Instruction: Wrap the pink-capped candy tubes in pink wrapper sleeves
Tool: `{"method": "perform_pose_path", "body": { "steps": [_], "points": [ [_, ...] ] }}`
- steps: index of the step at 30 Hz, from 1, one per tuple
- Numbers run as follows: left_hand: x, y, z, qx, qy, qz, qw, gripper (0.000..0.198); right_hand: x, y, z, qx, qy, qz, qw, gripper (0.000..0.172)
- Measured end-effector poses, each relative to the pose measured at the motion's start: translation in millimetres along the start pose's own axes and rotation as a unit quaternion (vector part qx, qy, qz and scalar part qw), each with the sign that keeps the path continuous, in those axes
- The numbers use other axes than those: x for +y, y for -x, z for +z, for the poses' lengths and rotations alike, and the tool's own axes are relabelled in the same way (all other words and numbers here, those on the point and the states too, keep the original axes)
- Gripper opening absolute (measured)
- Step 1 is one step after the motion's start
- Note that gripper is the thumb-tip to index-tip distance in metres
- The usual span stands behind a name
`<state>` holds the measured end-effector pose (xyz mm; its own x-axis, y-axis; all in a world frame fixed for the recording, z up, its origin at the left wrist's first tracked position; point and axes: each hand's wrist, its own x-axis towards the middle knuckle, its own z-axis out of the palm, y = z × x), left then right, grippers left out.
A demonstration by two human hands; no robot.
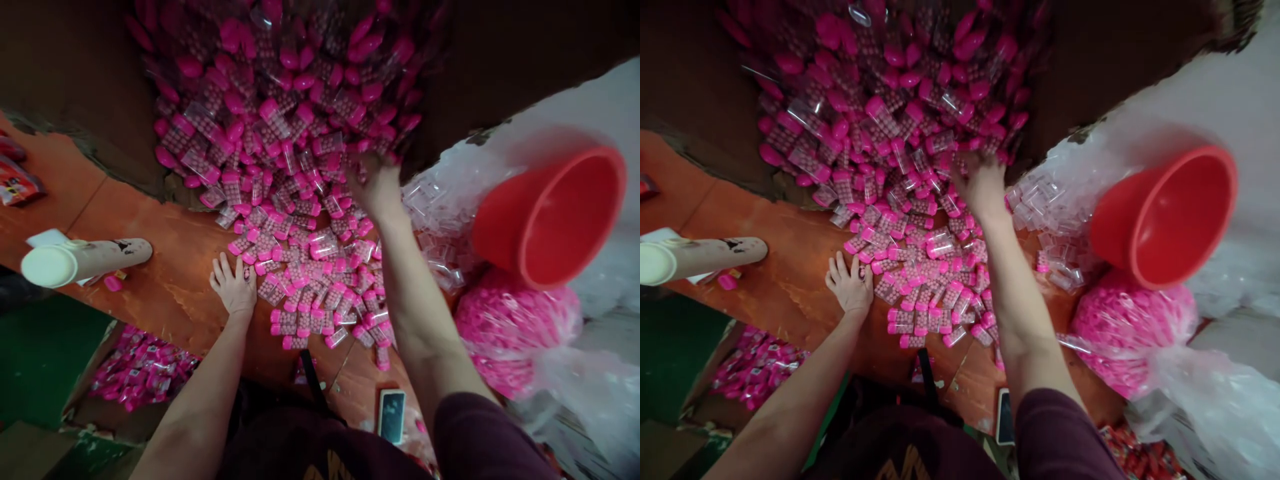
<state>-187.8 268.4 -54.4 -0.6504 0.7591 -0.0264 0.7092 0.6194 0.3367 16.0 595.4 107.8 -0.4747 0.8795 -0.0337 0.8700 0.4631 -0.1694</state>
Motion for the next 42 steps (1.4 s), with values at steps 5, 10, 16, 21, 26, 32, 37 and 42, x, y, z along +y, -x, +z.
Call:
{"method": "perform_pose_path", "body": {
  "steps": [5, 10, 16, 21, 26, 32, 37, 42],
  "points": [
    [1.4, 2.9, 1.4, 0.016, -0.006, 0.020, 1.000, 0.049, 24.5, -107.9, -11.2, 0.049, 0.096, 0.083, 0.991, 0.084],
    [1.8, 5.2, 4.5, 0.039, -0.021, 0.035, 0.998, 0.047, 15.8, -87.5, 16.4, 0.092, 0.085, 0.080, 0.989, 0.076],
    [0.0, 7.8, 11.0, 0.049, -0.003, 0.035, 0.998, 0.046, -15.6, -13.7, 39.6, 0.052, 0.029, 0.009, 0.998, 0.058],
    [-0.2, 7.6, 12.6, 0.062, 0.005, 0.031, 0.998, 0.044, -48.3, 39.0, 65.2, -0.034, -0.018, 0.027, 0.999, 0.058],
    [1.9, 7.5, 9.3, 0.046, -0.005, 0.032, 0.998, 0.046, -49.6, 66.7, 51.5, -0.130, -0.019, 0.024, 0.991, 0.068],
    [5.4, 9.3, 9.1, 0.045, -0.042, 0.049, 0.997, 0.046, -42.9, -46.4, -28.7, -0.100, -0.061, -0.031, 0.993, 0.054],
    [6.4, 8.9, 11.9, 0.054, -0.057, 0.061, 0.995, 0.043, -85.3, -197.7, -44.2, 0.101, -0.049, -0.046, 0.993, 0.062],
    [4.1, 9.8, 15.6, 0.059, -0.056, 0.061, 0.995, 0.042, -110.4, -209.4, 9.4, 0.064, -0.057, -0.022, 0.996, 0.068]
  ]
}}
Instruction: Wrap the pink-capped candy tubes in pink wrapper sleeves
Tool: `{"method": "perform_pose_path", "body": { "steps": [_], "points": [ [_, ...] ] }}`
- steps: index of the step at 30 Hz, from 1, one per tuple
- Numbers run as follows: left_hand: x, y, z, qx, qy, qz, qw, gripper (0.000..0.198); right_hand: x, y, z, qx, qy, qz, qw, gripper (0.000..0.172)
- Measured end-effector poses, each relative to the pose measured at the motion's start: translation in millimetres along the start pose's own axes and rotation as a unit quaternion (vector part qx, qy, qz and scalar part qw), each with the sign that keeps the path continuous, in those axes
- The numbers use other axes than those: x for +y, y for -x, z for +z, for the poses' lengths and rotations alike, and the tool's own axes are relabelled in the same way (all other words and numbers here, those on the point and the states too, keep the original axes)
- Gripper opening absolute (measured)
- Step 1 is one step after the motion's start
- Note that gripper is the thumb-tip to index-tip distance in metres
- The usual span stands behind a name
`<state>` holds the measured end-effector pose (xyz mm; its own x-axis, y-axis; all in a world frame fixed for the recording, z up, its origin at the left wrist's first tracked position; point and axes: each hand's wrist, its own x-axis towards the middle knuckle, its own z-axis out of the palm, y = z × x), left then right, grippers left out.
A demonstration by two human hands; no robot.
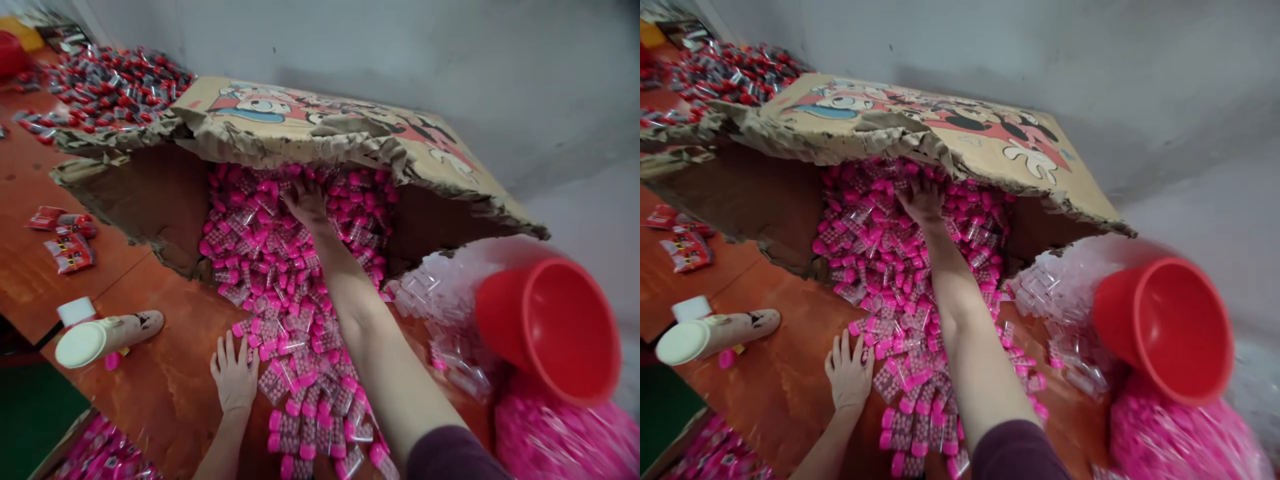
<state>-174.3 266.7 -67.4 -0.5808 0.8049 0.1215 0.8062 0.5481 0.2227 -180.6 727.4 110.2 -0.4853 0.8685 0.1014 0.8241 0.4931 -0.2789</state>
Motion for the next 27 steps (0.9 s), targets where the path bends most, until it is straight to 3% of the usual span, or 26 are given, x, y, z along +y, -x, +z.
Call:
{"method": "perform_pose_path", "body": {
  "steps": [3, 9, 13, 18, 22, 27],
  "points": [
    [-0.1, -0.2, -1.6, -0.011, 0.010, -0.008, 1.000, 0.042, 9.1, 43.1, 12.9, 0.002, 0.008, -0.033, 0.999, 0.064],
    [2.4, -4.4, -11.1, -0.034, 0.004, -0.006, 0.999, 0.044, 28.0, 106.5, 5.1, -0.055, 0.053, -0.063, 0.995, 0.060],
    [3.3, -6.2, -13.1, -0.038, 0.022, -0.020, 0.999, 0.043, 23.4, 147.2, 12.0, -0.085, 0.066, -0.091, 0.990, 0.056],
    [2.3, -10.4, -18.5, -0.046, 0.033, -0.029, 0.998, 0.043, 13.3, 204.3, 31.5, -0.115, 0.060, -0.066, 0.989, 0.056],
    [-0.5, -13.8, -20.9, -0.066, 0.055, -0.050, 0.995, 0.046, 12.8, 234.0, 38.9, -0.142, 0.048, -0.044, 0.988, 0.057],
    [-2.7, -14.4, -21.9, -0.082, 0.081, -0.067, 0.991, 0.047, 23.2, 258.7, 33.3, -0.133, 0.026, -0.043, 0.990, 0.053]
  ]
}}
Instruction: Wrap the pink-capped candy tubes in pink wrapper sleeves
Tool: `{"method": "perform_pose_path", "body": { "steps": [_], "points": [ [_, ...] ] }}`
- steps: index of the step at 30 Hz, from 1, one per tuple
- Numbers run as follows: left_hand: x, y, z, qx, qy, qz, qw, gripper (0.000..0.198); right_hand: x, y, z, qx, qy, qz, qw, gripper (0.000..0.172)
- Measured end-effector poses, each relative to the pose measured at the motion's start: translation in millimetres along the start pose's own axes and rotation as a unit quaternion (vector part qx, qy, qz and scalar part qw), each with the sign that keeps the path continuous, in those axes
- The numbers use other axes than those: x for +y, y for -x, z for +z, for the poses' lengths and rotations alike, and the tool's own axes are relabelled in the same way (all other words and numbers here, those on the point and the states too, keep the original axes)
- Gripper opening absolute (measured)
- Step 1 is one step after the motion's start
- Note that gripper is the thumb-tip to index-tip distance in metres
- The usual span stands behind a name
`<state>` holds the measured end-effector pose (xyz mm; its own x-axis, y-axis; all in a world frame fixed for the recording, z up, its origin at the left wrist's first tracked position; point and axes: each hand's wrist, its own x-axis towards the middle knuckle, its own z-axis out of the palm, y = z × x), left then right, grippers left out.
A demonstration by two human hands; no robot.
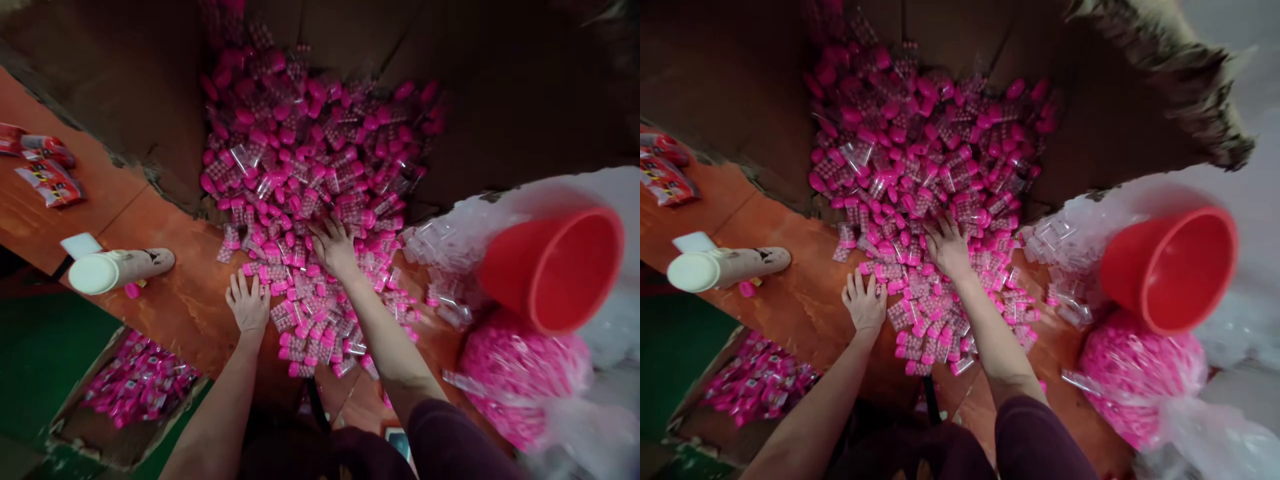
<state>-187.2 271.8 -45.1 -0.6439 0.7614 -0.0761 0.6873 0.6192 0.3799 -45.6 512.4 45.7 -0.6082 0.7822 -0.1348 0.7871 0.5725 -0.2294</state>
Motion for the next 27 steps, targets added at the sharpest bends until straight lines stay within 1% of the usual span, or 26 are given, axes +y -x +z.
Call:
{"method": "perform_pose_path", "body": {
  "steps": [3, 7, 9, 11, 14, 16, 17, 18, 19, 20, 21, 22, 23, 25, 26, 27],
  "points": [
    [-0.9, -0.4, -0.6, -0.009, 0.009, -0.004, 1.000, 0.049, 6.8, 18.7, 0.0, -0.005, -0.008, 0.003, 1.000, 0.052],
    [-2.1, -1.9, -1.0, -0.012, 0.013, -0.010, 1.000, 0.051, 15.5, 47.2, 2.6, -0.005, -0.009, 0.018, 1.000, 0.056],
    [-2.3, -2.5, -1.7, -0.015, 0.013, -0.012, 1.000, 0.052, 19.1, 61.4, 1.5, -0.009, -0.007, 0.036, 0.999, 0.054],
    [-2.2, -3.2, -2.9, -0.022, 0.015, -0.017, 0.999, 0.052, 20.7, 73.1, -2.3, -0.019, -0.004, 0.051, 0.999, 0.047],
    [-2.0, -4.5, -4.5, -0.036, 0.025, -0.026, 0.999, 0.052, 10.7, 80.0, -9.2, -0.014, -0.004, 0.080, 0.997, 0.038],
    [-2.2, -5.3, -5.1, -0.040, 0.026, -0.028, 0.998, 0.052, -11.3, 73.1, -11.9, 0.004, -0.015, 0.106, 0.994, 0.037],
    [-2.3, -5.5, -5.3, -0.039, 0.024, -0.027, 0.999, 0.052, -27.7, 65.0, -12.6, 0.014, -0.024, 0.114, 0.993, 0.039],
    [-2.6, -5.6, -5.3, -0.036, 0.020, -0.026, 0.999, 0.052, -47.4, 53.3, -13.3, 0.011, -0.040, 0.100, 0.994, 0.039],
    [-2.8, -5.4, -5.3, -0.032, 0.015, -0.024, 0.999, 0.051, -69.4, 37.6, -14.2, 0.002, -0.057, 0.065, 0.996, 0.040],
    [-3.0, -5.2, -5.3, -0.026, 0.010, -0.024, 0.999, 0.051, -92.5, 18.2, -15.2, -0.011, -0.072, 0.018, 0.997, 0.040],
    [-3.2, -4.8, -5.1, -0.022, 0.004, -0.023, 0.999, 0.050, -115.3, -4.6, -16.4, -0.009, -0.081, -0.015, 0.997, 0.041],
    [-3.3, -4.5, -4.9, -0.020, -0.001, -0.023, 1.000, 0.048, -136.7, -29.7, -17.6, 0.005, -0.087, -0.025, 0.996, 0.043],
    [-3.4, -4.1, -4.7, -0.020, -0.007, -0.022, 1.000, 0.047, -155.4, -55.7, -18.4, 0.031, -0.093, -0.029, 0.995, 0.047],
    [-3.4, -3.6, -4.4, -0.021, -0.016, -0.017, 1.000, 0.046, -182.7, -103.5, -17.4, 0.069, -0.094, -0.036, 0.993, 0.061],
    [-3.5, -3.5, -4.3, -0.023, -0.019, -0.015, 0.999, 0.046, -190.5, -122.0, -15.1, 0.070, -0.089, -0.019, 0.993, 0.067],
    [-3.6, -3.4, -4.1, -0.024, -0.021, -0.013, 0.999, 0.046, -194.4, -135.2, -11.5, 0.046, -0.088, -0.024, 0.995, 0.072]
  ]
}}
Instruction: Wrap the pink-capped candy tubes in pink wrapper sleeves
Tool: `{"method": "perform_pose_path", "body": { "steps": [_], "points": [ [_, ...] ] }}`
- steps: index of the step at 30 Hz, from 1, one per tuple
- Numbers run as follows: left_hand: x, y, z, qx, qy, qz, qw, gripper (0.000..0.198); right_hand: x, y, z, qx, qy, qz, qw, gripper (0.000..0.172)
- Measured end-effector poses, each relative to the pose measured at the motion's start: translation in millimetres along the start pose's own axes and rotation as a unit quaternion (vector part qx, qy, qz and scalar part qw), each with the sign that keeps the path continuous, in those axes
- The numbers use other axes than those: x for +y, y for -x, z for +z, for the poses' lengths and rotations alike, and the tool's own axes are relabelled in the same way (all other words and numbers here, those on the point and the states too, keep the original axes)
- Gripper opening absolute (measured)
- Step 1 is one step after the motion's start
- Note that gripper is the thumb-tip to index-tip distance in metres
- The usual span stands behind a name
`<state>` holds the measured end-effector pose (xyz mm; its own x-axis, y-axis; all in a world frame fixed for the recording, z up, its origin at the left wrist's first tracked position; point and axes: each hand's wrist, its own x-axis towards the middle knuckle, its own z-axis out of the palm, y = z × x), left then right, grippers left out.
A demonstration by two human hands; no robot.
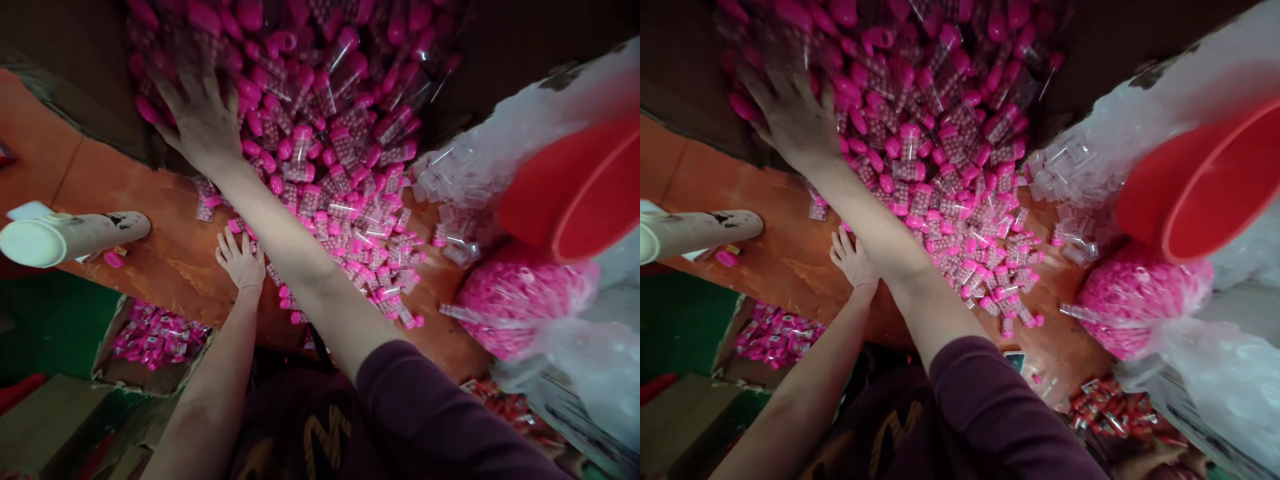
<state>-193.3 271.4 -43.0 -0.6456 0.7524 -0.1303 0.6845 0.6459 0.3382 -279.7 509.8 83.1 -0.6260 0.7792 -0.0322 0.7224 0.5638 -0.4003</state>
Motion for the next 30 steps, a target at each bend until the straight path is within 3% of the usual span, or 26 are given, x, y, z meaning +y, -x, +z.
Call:
{"method": "perform_pose_path", "body": {
  "steps": [2, 4, 6, 10, 16, 18, 21, 23, 25, 27, 30],
  "points": [
    [-0.3, 0.1, 0.7, 0.001, -0.002, 0.001, 1.000, 0.046, 5.5, -7.8, 9.8, -0.008, 0.005, -0.005, 1.000, 0.074],
    [-1.1, 0.3, 2.2, 0.010, -0.002, 0.003, 1.000, 0.047, 22.0, 4.8, 15.7, -0.003, 0.001, -0.026, 1.000, 0.066],
    [-2.5, 0.7, 4.4, 0.025, -0.001, 0.005, 1.000, 0.047, 43.9, 28.6, 16.0, -0.002, -0.009, -0.024, 1.000, 0.057],
    [-6.9, 1.9, 9.1, 0.043, -0.008, 0.020, 0.999, 0.049, 78.0, 81.0, 7.8, -0.052, -0.003, 0.048, 0.997, 0.050],
    [-9.7, 3.0, 10.4, 0.048, -0.027, 0.027, 0.998, 0.047, 90.9, 162.6, -5.5, -0.061, -0.023, 0.044, 0.997, 0.051],
    [-9.2, 3.4, 9.2, 0.046, -0.024, 0.028, 0.998, 0.048, 106.9, 188.0, -14.7, -0.023, -0.041, 0.069, 0.996, 0.048],
    [-8.1, 4.1, 7.0, 0.041, -0.011, 0.026, 0.999, 0.049, 148.5, 214.4, -29.9, 0.095, -0.026, 0.210, 0.973, 0.048],
    [-7.4, 4.6, 5.9, 0.039, -0.002, 0.022, 0.999, 0.049, 178.2, 223.7, -36.7, 0.130, -0.001, 0.270, 0.954, 0.054],
    [-6.8, 5.0, 5.1, 0.037, 0.003, 0.020, 0.999, 0.048, 200.9, 228.6, -38.0, 0.116, 0.018, 0.272, 0.955, 0.058],
    [-6.4, 5.2, 5.0, 0.033, 0.004, 0.021, 0.999, 0.048, 214.2, 232.1, -33.9, 0.104, 0.021, 0.251, 0.962, 0.049],
    [-6.1, 5.3, 5.8, 0.035, 0.001, 0.019, 0.999, 0.049, 220.8, 238.5, -22.3, 0.152, -0.025, 0.221, 0.963, 0.037]
  ]
}}
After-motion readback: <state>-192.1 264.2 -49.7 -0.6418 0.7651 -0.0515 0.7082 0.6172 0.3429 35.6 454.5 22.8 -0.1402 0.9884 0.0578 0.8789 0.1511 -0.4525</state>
